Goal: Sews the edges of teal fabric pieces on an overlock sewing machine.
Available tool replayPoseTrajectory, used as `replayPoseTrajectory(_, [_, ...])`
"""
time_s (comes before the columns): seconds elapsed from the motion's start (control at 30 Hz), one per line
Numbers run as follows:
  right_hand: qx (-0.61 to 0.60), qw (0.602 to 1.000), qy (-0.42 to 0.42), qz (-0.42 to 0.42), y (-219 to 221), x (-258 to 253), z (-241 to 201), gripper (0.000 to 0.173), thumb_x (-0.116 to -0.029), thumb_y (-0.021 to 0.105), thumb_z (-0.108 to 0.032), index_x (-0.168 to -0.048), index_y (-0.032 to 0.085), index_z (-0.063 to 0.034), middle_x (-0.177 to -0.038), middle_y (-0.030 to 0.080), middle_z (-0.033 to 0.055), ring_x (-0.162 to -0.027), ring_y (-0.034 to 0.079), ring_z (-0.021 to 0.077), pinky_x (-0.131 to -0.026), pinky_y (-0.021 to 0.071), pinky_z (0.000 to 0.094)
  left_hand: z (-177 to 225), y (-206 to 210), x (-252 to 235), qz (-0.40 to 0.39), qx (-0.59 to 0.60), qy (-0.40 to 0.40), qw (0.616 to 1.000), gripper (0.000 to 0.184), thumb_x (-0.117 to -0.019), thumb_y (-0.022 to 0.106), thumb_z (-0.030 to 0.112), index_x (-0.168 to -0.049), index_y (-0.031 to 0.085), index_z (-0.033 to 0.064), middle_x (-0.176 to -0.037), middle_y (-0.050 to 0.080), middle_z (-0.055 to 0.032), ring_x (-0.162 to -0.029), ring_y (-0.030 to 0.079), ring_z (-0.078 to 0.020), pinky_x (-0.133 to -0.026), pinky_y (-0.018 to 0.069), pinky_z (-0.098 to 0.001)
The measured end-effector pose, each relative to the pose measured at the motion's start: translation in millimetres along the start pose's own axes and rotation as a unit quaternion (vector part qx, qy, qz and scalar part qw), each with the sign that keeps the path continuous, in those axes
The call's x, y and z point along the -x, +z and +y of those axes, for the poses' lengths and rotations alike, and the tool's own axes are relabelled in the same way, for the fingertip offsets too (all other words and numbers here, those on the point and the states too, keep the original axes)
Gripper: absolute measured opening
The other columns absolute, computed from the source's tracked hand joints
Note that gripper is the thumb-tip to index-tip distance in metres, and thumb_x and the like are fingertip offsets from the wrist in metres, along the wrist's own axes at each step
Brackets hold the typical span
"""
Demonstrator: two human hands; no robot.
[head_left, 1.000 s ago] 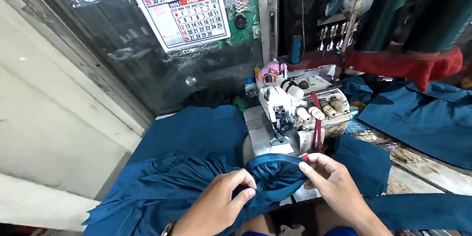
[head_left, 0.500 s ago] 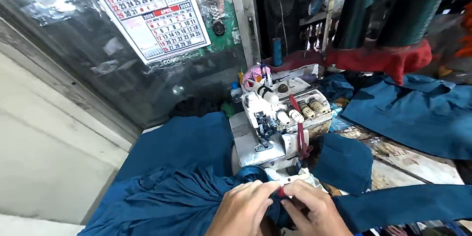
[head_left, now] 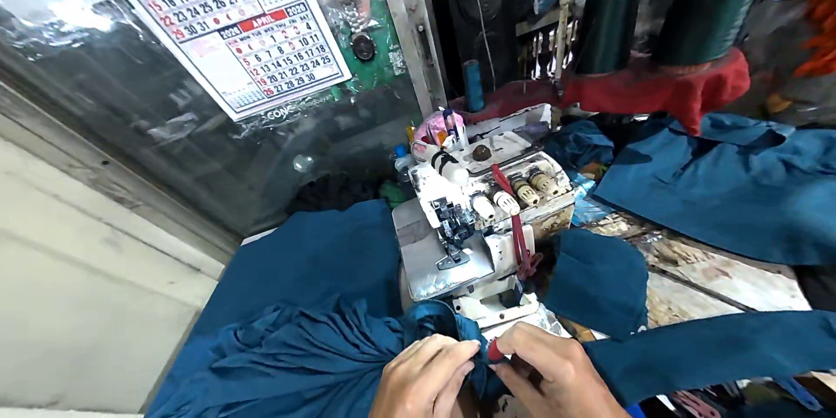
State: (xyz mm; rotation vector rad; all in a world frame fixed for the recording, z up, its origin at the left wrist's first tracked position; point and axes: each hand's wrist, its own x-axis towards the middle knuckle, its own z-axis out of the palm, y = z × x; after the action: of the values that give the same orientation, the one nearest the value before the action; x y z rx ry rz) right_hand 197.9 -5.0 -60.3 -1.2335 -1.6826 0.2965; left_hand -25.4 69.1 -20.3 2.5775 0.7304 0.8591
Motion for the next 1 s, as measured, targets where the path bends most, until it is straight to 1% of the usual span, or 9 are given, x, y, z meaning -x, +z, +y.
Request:
replayPoseTrajectory(0.13, [0.012, 1.0, 0.007, -0.014, -2, -1, -3, 0.01, -0.0979, 0.068, -0.023, -0.103, 0.073, -0.0166, -0.093, 0.071, -0.0012, -0.075, 0.067, 0.0075, -0.063, 0.0593, 0.0273, -2, 1, -2, 0.009, 0.017, 0.001, 1.0, 0.021, -0.1018, 0.064, 0.019, -0.119, 0.076, 0.0205, -0.107, 0.073, 0.0025, -0.097, 0.07, -0.0084, -0.084, 0.0609, -0.0286])
replayPoseTrajectory(0.33, [0.012, 0.999, 0.011, -0.033, -2, -10, -7, 0.011, -0.0966, 0.07, -0.023, -0.105, 0.073, -0.0161, -0.095, 0.071, -0.002, -0.077, 0.068, 0.0067, -0.066, 0.0605, 0.0275, -4, -1, -6, 0.026, 0.051, -0.003, 0.998, 0.019, -0.1018, 0.063, 0.018, -0.115, 0.077, 0.0195, -0.104, 0.072, 0.0037, -0.094, 0.069, -0.0068, -0.08, 0.0607, -0.0262])
replayPoseTrajectory(0.43, [0.016, 0.999, 0.01, -0.04, -2, -14, -9, 0.011, -0.0954, 0.071, -0.022, -0.104, 0.073, -0.016, -0.096, 0.072, -0.0023, -0.078, 0.068, 0.0065, -0.066, 0.0604, 0.0274, -6, -1, -6, 0.028, 0.057, -0.011, 0.998, 0.019, -0.1018, 0.063, 0.019, -0.116, 0.076, 0.0203, -0.104, 0.072, 0.0042, -0.093, 0.069, -0.0062, -0.08, 0.0603, -0.0255])
replayPoseTrajectory(0.53, [0.019, 0.999, 0.011, -0.05, -2, -16, -11, 0.011, -0.0965, 0.07, -0.024, -0.105, 0.073, -0.0166, -0.097, 0.072, -0.0029, -0.077, 0.068, 0.0059, -0.066, 0.0612, 0.0267, -7, -2, -4, 0.023, 0.062, -0.017, 0.998, 0.02, -0.1022, 0.063, 0.019, -0.117, 0.076, 0.0205, -0.104, 0.072, 0.004, -0.094, 0.068, -0.0057, -0.081, 0.0602, -0.0249])
replayPoseTrajectory(0.77, [-0.033, 0.997, 0.031, -0.056, 0, -18, -7, 0.013, -0.0969, 0.071, -0.025, -0.107, 0.073, -0.0174, -0.098, 0.072, -0.0056, -0.074, 0.066, 0.0038, -0.064, 0.0595, 0.0241, -7, -7, -8, -0.001, 0.03, -0.048, 0.998, 0.017, -0.103, 0.061, 0.027, -0.111, 0.074, 0.0215, -0.1, 0.068, 0.0056, -0.09, 0.066, -0.0032, -0.076, 0.0586, -0.0234])
replayPoseTrajectory(0.83, [-0.016, 0.999, 0.036, -0.026, -2, -17, -11, 0.014, -0.0983, 0.069, -0.026, -0.109, 0.073, -0.0177, -0.107, 0.071, -0.0028, -0.08, 0.069, 0.0054, -0.066, 0.0624, 0.0248, -6, -10, -11, -0.014, 0.015, -0.062, 0.998, 0.019, -0.1038, 0.058, 0.03, -0.111, 0.073, 0.0216, -0.099, 0.067, 0.0059, -0.089, 0.065, -0.0032, -0.074, 0.0574, -0.0237])
replayPoseTrajectory(0.87, [0.005, 1.0, 0.029, -0.002, -4, -14, -17, 0.016, -0.0989, 0.069, -0.026, -0.111, 0.073, -0.0177, -0.112, 0.07, 0.0006, -0.084, 0.07, 0.0071, -0.067, 0.0632, 0.0257, -6, -12, -13, -0.019, 0.011, -0.069, 0.997, 0.02, -0.1041, 0.056, 0.031, -0.111, 0.073, 0.0216, -0.099, 0.066, 0.006, -0.088, 0.064, -0.0033, -0.074, 0.0568, -0.0239])
replayPoseTrajectory(0.93, [0.036, 0.999, 0.011, 0.025, -9, -5, -31, 0.016, -0.0983, 0.069, -0.026, -0.11, 0.073, -0.0167, -0.111, 0.067, 0.008, -0.086, 0.067, 0.0126, -0.066, 0.0596, 0.0297, -7, -14, -16, -0.025, 0.013, -0.079, 0.997, 0.02, -0.104, 0.055, 0.031, -0.11, 0.072, 0.0209, -0.099, 0.065, 0.0059, -0.089, 0.064, -0.0037, -0.075, 0.0565, -0.0244])
replayPoseTrajectory(1.0, [0.067, 0.996, 0.033, -0.052, -12, 10, -33, 0.021, -0.0979, 0.069, -0.033, -0.115, 0.075, -0.022, -0.11, 0.066, 0.0088, -0.085, 0.066, 0.0159, -0.065, 0.0577, 0.0338, -7, -17, -21, -0.028, 0.015, -0.089, 0.996, 0.022, -0.1043, 0.053, 0.031, -0.109, 0.072, 0.0196, -0.1, 0.066, 0.0056, -0.093, 0.064, -0.004, -0.078, 0.0566, -0.0249])
